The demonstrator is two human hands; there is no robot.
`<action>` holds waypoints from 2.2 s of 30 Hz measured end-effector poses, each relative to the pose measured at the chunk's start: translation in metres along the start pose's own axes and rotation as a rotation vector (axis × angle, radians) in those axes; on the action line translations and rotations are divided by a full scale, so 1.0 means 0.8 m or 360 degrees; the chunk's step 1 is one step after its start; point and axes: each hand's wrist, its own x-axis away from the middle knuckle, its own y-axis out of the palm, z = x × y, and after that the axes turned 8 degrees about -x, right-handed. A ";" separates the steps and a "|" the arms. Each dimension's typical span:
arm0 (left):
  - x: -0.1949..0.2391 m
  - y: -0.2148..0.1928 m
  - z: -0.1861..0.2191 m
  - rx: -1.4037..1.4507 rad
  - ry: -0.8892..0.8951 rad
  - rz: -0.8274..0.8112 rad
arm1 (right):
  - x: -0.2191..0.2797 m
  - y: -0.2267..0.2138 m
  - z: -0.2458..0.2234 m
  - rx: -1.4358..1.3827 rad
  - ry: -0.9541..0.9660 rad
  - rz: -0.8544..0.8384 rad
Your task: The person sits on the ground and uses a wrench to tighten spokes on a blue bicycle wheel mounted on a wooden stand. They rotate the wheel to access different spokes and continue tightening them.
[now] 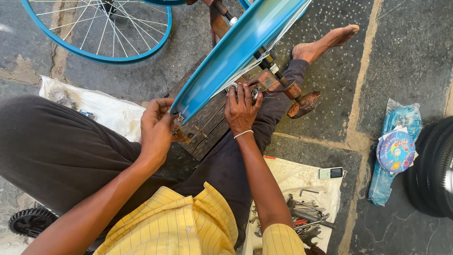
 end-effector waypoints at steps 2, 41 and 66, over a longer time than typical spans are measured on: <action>0.003 -0.001 -0.005 -0.0113 -0.0051 -0.0051 | 0.000 0.000 -0.001 0.0009 0.0004 -0.0005; 0.041 0.001 0.142 -0.1023 0.1515 0.0254 | -0.003 -0.006 -0.001 -0.0005 0.0030 -0.0022; 0.041 0.005 0.075 -0.1285 0.0805 -0.0073 | -0.004 -0.011 -0.001 -0.0047 0.0039 -0.0024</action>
